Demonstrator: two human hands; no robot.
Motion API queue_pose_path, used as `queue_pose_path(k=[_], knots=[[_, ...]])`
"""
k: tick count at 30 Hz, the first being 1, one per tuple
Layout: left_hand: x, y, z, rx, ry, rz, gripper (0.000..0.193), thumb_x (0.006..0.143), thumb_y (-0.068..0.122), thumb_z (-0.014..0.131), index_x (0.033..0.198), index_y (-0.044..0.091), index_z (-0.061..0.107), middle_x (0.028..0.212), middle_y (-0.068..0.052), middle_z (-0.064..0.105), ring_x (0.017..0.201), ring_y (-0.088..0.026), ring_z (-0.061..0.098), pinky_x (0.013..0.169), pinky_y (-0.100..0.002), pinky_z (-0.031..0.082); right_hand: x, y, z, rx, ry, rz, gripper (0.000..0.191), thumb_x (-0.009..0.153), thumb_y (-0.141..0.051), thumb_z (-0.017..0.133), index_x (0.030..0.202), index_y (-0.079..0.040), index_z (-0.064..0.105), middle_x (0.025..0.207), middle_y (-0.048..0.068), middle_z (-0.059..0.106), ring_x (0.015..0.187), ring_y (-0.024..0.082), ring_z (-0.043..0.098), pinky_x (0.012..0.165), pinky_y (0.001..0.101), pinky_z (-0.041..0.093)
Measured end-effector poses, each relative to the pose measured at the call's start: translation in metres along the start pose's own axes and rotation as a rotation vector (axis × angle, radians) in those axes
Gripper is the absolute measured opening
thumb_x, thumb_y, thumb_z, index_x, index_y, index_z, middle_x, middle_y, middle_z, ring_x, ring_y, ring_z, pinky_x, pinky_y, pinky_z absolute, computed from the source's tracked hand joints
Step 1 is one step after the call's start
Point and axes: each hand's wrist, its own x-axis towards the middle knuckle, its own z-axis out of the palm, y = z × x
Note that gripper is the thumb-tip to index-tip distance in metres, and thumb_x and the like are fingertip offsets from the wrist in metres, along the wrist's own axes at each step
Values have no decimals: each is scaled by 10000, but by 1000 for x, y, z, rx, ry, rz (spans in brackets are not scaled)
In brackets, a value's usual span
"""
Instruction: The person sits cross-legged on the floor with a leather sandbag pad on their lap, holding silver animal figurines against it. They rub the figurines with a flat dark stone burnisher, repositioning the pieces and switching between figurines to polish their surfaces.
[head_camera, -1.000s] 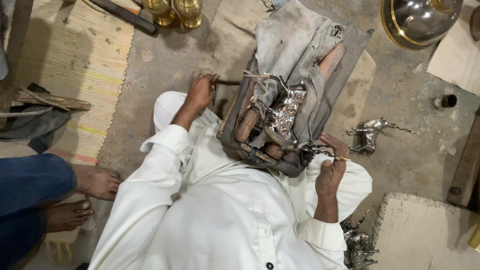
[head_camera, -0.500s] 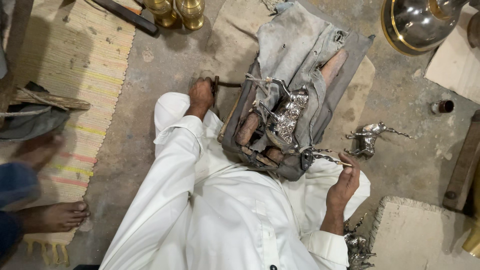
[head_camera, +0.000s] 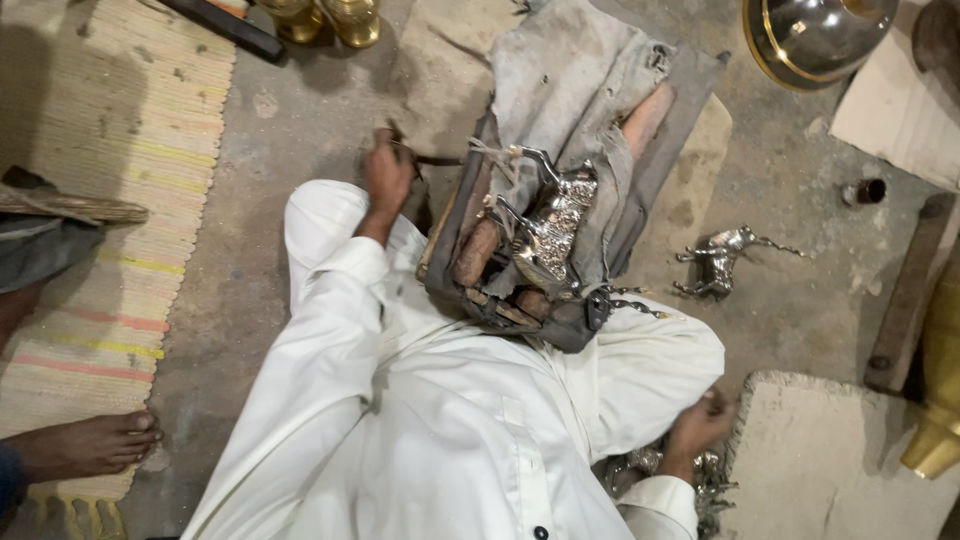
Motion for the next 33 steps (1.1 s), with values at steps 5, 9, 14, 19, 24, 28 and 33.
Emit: queue_pose_path(k=[5, 9, 14, 19, 24, 28, 33], knots=[[-9, 1, -26, -741, -135, -165, 298, 1003, 120, 568, 1246, 58, 407, 973, -125, 697, 826, -222, 772, 665, -307, 667, -30, 4, 12, -146, -194, 389, 144, 1047, -79, 637, 1160, 11, 643, 1118, 110, 673, 1002, 206, 610, 899, 362, 493], [-29, 1, -49, -734, -263, -77, 393, 992, 27, 671, 1339, 14, 487, 1013, -87, 686, 913, -184, 765, 749, -260, 647, -27, 9, 17, -83, -141, 480, 114, 1038, -63, 638, 1131, 3, 638, 1093, 101, 668, 982, 195, 608, 874, 352, 500], [-54, 12, -58, -693, -348, -72, 378, 1004, 30, 668, 1352, -27, 532, 1014, -77, 704, 898, -170, 756, 740, -244, 641, 7, 0, 8, 191, 112, 188, 78, 1027, -42, 640, 1096, -7, 631, 1061, 91, 662, 958, 181, 605, 844, 341, 508], [-77, 29, -44, -701, -440, 12, 413, 966, 0, 700, 1351, -14, 553, 993, -75, 698, 882, -159, 764, 702, -240, 640, 44, -60, 30, 187, -152, -138, 124, 1050, -47, 659, 1171, -36, 684, 1107, 94, 689, 1003, 179, 645, 826, 329, 539], [-89, 42, -25, -661, -521, 57, 380, 958, 30, 737, 1306, -10, 589, 961, -49, 717, 865, -116, 754, 699, -231, 640, 36, -113, 111, 207, -853, -267, 232, 1007, -98, 645, 1229, -44, 680, 1126, 105, 702, 993, 197, 682, 864, 343, 570], [-90, 46, -19, -656, -563, 78, 385, 947, 41, 773, 1289, -15, 604, 928, -35, 698, 830, -78, 722, 691, -217, 632, 4, -119, 133, 115, -1006, 160, 252, 996, -162, 650, 1220, -51, 678, 1097, 104, 706, 956, 217, 686, 836, 364, 569], [-91, 50, -13, -554, -601, 208, 404, 916, 14, 789, 1278, -25, 615, 953, -63, 723, 829, -71, 711, 697, -215, 600, -4, -120, 128, 608, -1033, 503, 291, 983, -242, 656, 1209, -59, 676, 1061, 102, 711, 910, 242, 690, 802, 391, 568]])
